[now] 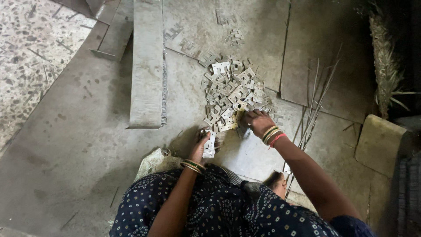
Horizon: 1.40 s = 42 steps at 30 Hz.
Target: The person sits on the floor and sorts small metal brackets from a scattered pile into neat stacks. They pick up individual brackets, align them, and place them into organized piles on the floor.
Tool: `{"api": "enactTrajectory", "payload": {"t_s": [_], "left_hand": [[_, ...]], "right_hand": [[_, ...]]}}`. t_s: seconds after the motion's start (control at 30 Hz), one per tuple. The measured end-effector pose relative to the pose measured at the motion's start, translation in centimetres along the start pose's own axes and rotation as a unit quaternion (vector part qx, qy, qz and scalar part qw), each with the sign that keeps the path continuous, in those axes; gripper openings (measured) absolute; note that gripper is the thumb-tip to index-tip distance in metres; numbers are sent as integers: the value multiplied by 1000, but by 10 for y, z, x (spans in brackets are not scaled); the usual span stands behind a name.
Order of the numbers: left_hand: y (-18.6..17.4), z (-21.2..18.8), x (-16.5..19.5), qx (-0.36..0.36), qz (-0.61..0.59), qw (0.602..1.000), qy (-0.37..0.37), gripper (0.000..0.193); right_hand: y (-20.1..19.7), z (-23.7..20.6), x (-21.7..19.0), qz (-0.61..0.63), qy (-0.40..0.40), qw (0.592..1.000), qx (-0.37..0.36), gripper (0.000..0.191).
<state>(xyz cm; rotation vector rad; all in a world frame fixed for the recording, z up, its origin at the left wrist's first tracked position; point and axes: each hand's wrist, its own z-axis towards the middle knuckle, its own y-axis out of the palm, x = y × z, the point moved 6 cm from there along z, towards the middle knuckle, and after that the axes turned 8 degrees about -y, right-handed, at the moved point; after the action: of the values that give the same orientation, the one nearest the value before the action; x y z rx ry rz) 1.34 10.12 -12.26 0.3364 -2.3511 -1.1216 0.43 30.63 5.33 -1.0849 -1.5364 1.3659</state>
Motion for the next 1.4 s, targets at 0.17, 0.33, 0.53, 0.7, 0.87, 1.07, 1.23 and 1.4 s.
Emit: {"api": "enactTrajectory", "payload": {"t_s": [0.17, 0.33, 0.53, 0.7, 0.87, 1.07, 1.23, 1.4], "left_hand": [[7, -12, 10, 33, 40, 998, 39, 42], [6, -3, 5, 22, 11, 1000, -1, 51], [-3, -1, 2, 46, 41, 997, 36, 56], [7, -7, 10, 7, 36, 998, 45, 54], [5, -6, 8, 8, 4, 1000, 23, 44], [13, -4, 11, -120, -64, 991, 10, 47], [7, -8, 12, 2, 1, 1000, 7, 53], [6, -15, 23, 38, -21, 997, 66, 51]], "right_hand": [[-11, 8, 13, 9, 55, 997, -44, 29], [-16, 8, 11, 355, 100, 929, -16, 29], [12, -7, -11, 108, 95, 988, -59, 38], [29, -19, -32, -52, -56, 996, -35, 56], [23, -26, -38, 7, -73, 996, 41, 34], [-7, -10, -64, 54, -141, 964, 220, 41], [4, 23, -45, 93, 50, 991, 85, 64], [6, 26, -38, 139, 138, 979, 64, 60]]}}
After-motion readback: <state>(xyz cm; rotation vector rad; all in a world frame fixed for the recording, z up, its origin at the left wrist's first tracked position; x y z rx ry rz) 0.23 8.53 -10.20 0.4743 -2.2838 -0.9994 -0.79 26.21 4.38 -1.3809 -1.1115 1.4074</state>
